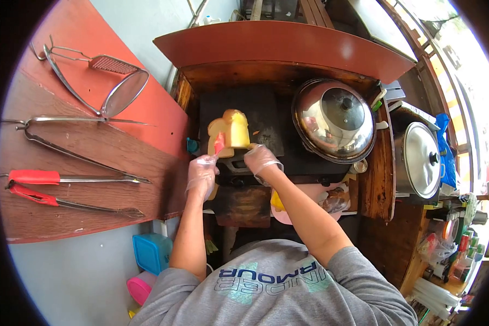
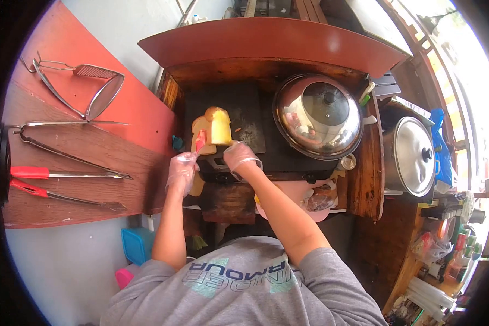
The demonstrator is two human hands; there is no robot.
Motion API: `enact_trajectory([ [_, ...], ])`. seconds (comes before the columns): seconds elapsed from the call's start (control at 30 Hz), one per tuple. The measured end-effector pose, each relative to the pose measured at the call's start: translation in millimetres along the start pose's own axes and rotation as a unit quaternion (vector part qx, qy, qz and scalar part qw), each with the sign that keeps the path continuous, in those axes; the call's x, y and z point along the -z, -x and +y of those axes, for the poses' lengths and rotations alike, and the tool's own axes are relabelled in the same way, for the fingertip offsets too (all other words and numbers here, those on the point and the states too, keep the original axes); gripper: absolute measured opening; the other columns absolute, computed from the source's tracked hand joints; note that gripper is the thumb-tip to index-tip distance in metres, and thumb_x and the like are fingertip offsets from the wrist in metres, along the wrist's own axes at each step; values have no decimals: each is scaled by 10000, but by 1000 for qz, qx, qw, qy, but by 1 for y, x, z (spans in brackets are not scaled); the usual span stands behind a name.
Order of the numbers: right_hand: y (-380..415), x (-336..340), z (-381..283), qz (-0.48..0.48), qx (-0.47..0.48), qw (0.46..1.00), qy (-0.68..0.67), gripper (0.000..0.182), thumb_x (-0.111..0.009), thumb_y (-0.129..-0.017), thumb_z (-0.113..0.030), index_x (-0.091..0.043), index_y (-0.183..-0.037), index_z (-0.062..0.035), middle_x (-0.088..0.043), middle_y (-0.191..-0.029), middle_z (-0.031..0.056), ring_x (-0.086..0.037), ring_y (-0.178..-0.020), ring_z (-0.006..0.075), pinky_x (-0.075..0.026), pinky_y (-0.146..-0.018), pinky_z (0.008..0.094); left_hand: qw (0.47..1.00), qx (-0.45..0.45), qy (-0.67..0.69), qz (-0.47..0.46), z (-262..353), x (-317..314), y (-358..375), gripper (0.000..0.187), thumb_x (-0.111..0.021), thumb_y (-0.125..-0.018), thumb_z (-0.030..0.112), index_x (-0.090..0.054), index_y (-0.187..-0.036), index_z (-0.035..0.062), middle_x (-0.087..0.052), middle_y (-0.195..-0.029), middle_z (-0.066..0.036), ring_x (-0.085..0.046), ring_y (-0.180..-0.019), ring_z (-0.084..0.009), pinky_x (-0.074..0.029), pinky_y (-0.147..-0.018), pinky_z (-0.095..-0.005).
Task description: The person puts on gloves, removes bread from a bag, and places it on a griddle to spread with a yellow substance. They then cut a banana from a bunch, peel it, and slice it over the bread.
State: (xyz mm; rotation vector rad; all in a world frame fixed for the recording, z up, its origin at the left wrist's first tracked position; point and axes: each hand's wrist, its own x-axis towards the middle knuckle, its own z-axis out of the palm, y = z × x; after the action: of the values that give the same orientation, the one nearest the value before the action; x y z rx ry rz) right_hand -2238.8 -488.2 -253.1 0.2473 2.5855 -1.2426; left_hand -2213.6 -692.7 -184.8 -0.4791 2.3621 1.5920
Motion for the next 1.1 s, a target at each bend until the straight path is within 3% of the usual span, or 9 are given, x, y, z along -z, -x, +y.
enact_trajectory([
  [0.03, -2, 0, 5, 3, 16, 1000, -14, 377, -591, -886, -200, -721, -1174, 6, -711, -1019, 332, -707, -986, 479, -570, -878, 479, 999, -36, -11, 5, 5, -2, 0, 282, -672, -1023, 233, -702, -842, 19, -619, -651, -26, -540, -611, -123, -428, -591, -330],
  [0.07, -2, 3, 13, 0, -4, 1000, -24, 371, -623, -880, -181, -726, -1179, 14, -748, -938, 277, -750, -868, 369, -578, -804, 419, 996, -76, -42, -1, 4, -4, -3, 278, -663, -1023, 230, -708, -867, 4, -648, -667, -76, -587, -620, -150, -462, -607, -357],
  [0.13, 7, 18, 27, 20, -21, 995, -92, 424, -579, -894, -200, -704, -1262, -30, -760, -987, 251, -748, -916, 393, -583, -832, 428, 990, -89, -114, 2, 29, -18, 6, 260, -650, -1020, 221, -715, -908, -4, -688, -734, -172, -650, -658, -269, -498, -653, -403],
  [0.23, 20, 47, 32, 127, -106, 934, -316, 508, -643, -883, -108, -620, -1380, -6, -630, -748, 10, -544, -612, 88, -471, -575, 277, 975, -148, -166, -10, 39, -47, 11, 198, -624, -1003, 171, -723, -963, 5, -700, -891, -270, -668, -844, -470, -516, -729, -472],
  [0.37, 10, 62, 45, 124, -97, 903, -400, 574, -643, -905, -150, -537, -1434, 46, -663, -789, 36, -569, -631, 106, -479, -594, 282, 958, -144, -246, -25, 48, -66, 9, 202, -604, -977, 175, -734, -989, 21, -716, -960, -269, -691, -956, -468, -538, -804, -525],
  [0.47, 3, 64, 40, 104, -62, 979, -163, 598, -629, -932, -205, -492, -1444, 73, -724, -851, 136, -695, -741, 222, -549, -696, 341, 953, -125, -270, 61, 60, -50, 11, 207, -589, -959, 168, -734, -994, 25, -727, -990, -262, -699, -973, -463, -552, -830, -539],
  [0.57, 11, 77, 9, 96, -5, 994, 42, 584, -612, -954, -327, -514, -1362, 79, -702, -1123, 338, -685, -1136, 444, -557, -950, 472, 922, -132, -333, 148, 30, -15, -7, 214, -585, -959, 155, -730, -996, 2, -727, -998, -278, -701, -984, -475, -560, -845, -549],
  [0.73, -17, 79, -4, 67, -62, 988, 123, 526, -597, -946, -330, -586, -1291, 67, -703, -1179, 316, -684, -1151, 430, -553, -983, 467, 922, -58, -352, 148, 4, 4, 3, 159, -603, -944, 104, -708, -996, -3, -726, -1000, -288, -704, -1033, -464, -559, -865, -557],
  [1.1, -17, 83, -17, 19, -76, 968, 238, 405, -510, -979, -267, -681, -1212, 16, -704, -1252, 269, -689, -1180, 402, -557, -999, 463, 932, -138, -300, 150, 20, -56, -17, 147, -623, -894, 64, -678, -1014, 0, -712, -1025, -286, -699, -998, -473, -560, -863, -549],
])
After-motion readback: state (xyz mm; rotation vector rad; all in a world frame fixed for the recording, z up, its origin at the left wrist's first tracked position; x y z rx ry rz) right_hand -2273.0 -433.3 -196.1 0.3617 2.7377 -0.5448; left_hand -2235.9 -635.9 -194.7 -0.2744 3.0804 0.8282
